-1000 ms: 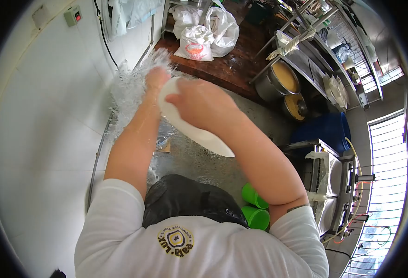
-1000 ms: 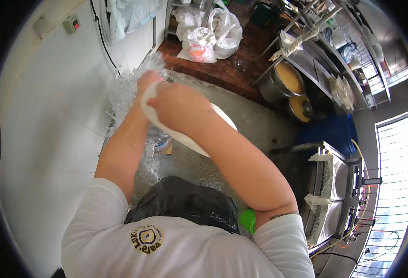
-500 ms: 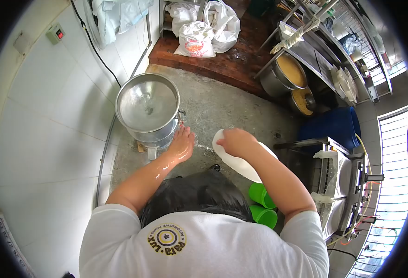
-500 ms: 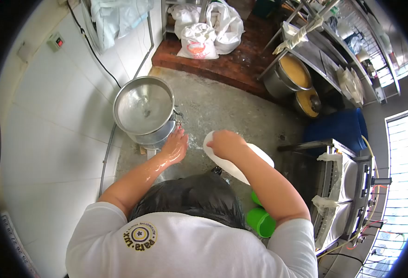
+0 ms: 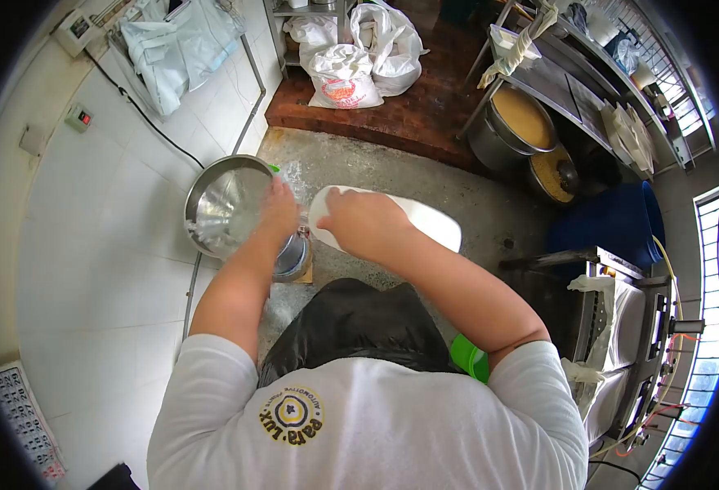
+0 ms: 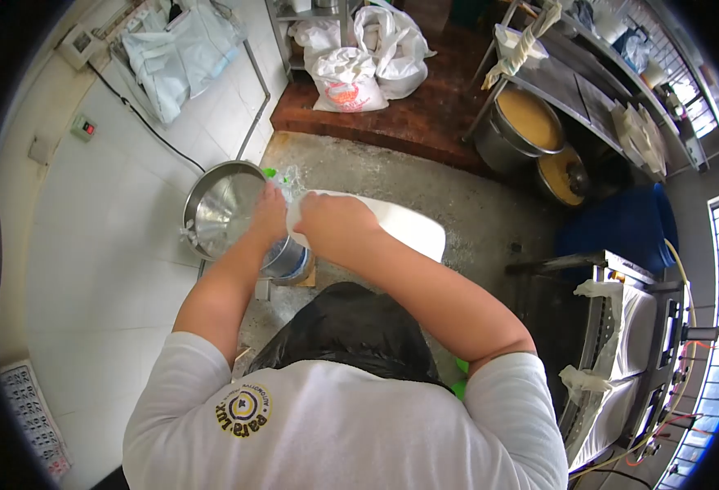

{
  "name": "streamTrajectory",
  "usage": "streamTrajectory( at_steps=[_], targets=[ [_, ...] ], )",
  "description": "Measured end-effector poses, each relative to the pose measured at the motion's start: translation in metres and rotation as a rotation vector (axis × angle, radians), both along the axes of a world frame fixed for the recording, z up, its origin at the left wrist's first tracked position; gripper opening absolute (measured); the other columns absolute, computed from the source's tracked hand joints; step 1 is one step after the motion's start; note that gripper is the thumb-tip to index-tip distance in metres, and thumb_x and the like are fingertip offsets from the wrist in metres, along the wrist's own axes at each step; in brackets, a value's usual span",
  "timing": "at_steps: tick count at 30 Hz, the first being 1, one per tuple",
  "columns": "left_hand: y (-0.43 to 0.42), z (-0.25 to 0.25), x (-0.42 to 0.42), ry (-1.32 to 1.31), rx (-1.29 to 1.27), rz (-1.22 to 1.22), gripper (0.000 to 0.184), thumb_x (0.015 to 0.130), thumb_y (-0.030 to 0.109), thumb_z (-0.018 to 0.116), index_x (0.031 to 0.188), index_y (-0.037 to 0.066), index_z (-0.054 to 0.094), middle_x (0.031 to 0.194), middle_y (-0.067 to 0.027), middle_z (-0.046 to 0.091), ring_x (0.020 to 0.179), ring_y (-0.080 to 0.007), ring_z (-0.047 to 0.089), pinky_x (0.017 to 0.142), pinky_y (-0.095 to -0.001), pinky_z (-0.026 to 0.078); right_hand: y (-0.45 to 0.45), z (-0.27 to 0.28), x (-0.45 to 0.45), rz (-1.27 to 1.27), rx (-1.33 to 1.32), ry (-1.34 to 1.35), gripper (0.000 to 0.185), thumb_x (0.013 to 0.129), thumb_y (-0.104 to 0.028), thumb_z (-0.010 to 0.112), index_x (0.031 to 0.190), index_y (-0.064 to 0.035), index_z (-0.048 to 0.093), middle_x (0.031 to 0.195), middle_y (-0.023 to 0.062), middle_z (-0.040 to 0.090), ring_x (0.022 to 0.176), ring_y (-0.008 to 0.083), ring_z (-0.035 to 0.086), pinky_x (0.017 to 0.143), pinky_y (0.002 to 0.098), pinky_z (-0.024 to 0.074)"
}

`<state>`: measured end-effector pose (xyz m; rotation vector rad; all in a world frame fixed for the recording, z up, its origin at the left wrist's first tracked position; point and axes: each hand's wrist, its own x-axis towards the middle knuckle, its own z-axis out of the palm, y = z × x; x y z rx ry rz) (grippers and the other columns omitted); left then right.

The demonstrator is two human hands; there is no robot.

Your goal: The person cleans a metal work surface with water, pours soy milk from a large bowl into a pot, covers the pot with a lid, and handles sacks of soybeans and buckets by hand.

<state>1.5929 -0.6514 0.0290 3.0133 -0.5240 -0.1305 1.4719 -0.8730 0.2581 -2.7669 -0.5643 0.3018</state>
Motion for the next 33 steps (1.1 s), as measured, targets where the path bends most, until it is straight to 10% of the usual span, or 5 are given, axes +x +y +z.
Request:
streamTrajectory(
  at_steps=[8, 23, 30, 33],
  targets=[
    [-0.007, -0.004, -0.038, 0.125, 0.172, 0.227, 0.082, 0.095, 0.027, 0.068, 0.163, 0.009, 0.025, 0.172, -0.0149, 0.013, 0.151, -0.0439, 0.029, 0.117, -0.0652, 0.032, -0.185, -0.174, -0.094, -0.392, 0.571, -0.007, 0.063, 0.098, -0.029, 0.069, 0.152, -0.0061, 0.047, 0.131, 0.0284, 0.064, 0.12, 0.0457, 0.063, 0.102, 0.0478, 0.051],
    [-0.036, 0.008, -0.034, 0.096, 0.056, 0.309, 0.082, 0.088, 0.032, 0.077, 0.157, 0.009, 0.039, 0.167, -0.0214, 0.024, 0.148, -0.0506, 0.031, 0.115, -0.0634, 0.036, -0.451, -0.214, -0.238, -1.174, -0.285, 0.541, 0.059, 0.095, -0.043, 0.069, 0.135, 0.0003, 0.064, 0.122, 0.0268, 0.07, 0.117, 0.0412, 0.067, 0.1, 0.049, 0.0544],
    [-0.131, -0.035, 0.012, -0.175, -0.046, 0.124, 0.069, 0.087, 0.032, 0.07, 0.147, 0.003, 0.05, 0.161, -0.0326, 0.028, 0.147, -0.0549, 0.028, 0.114, -0.0754, 0.022, -0.489, -0.249, -0.13, -0.905, -0.453, 0.929, 0.039, 0.094, -0.029, 0.062, 0.125, -0.0097, 0.075, 0.136, 0.015, 0.069, 0.128, 0.0309, 0.065, 0.107, 0.0431, 0.0524],
    [-0.208, -0.068, 0.065, 0.208, -0.555, -0.037, 0.042, 0.095, 0.026, 0.064, 0.13, 0.001, 0.062, 0.13, -0.0308, 0.063, 0.119, -0.049, 0.06, 0.103, -0.0555, 0.048, -0.478, -0.219, -0.014, -0.773, -0.419, 0.759, 0.038, 0.092, -0.035, 0.063, 0.113, -0.0076, 0.078, 0.124, 0.0163, 0.074, 0.119, 0.0312, 0.069, 0.101, 0.0424, 0.0555]
  ],
)
